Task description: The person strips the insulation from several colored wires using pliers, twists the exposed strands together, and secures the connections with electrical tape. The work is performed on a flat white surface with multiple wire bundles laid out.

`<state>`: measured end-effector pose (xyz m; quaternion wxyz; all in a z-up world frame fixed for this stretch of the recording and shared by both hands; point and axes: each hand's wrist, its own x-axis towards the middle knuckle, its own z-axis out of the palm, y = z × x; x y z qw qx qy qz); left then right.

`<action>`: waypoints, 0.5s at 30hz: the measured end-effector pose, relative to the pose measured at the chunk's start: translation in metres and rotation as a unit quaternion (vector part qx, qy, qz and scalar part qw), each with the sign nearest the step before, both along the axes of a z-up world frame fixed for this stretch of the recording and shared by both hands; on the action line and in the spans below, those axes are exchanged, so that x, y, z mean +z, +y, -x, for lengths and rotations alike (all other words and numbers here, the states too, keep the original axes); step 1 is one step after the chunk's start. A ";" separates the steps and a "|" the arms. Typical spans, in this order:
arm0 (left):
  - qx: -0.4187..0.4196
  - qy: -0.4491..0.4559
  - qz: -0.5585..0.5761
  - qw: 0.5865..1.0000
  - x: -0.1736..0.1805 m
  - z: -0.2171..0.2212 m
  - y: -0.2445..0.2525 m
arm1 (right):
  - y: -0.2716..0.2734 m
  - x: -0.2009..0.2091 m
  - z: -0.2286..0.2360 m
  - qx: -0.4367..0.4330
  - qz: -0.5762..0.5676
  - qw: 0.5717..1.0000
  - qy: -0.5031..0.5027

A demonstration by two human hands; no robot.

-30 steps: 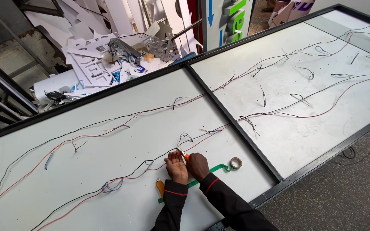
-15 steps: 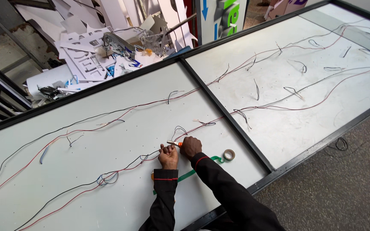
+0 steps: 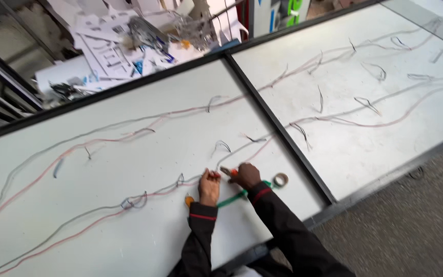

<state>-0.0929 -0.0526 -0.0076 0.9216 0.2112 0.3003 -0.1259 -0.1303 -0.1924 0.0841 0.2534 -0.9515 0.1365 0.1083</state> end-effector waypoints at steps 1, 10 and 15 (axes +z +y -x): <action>0.006 -0.009 -0.001 1.000 -0.001 -0.003 0.002 | 0.002 -0.002 -0.003 0.006 -0.001 1.000 -0.009; -0.023 -0.070 -0.151 0.986 0.012 -0.010 0.010 | 0.006 -0.052 -0.027 0.018 0.017 0.997 0.079; 0.002 -0.079 -0.141 0.987 0.023 -0.017 0.001 | -0.021 -0.058 -0.035 0.015 0.007 1.000 0.020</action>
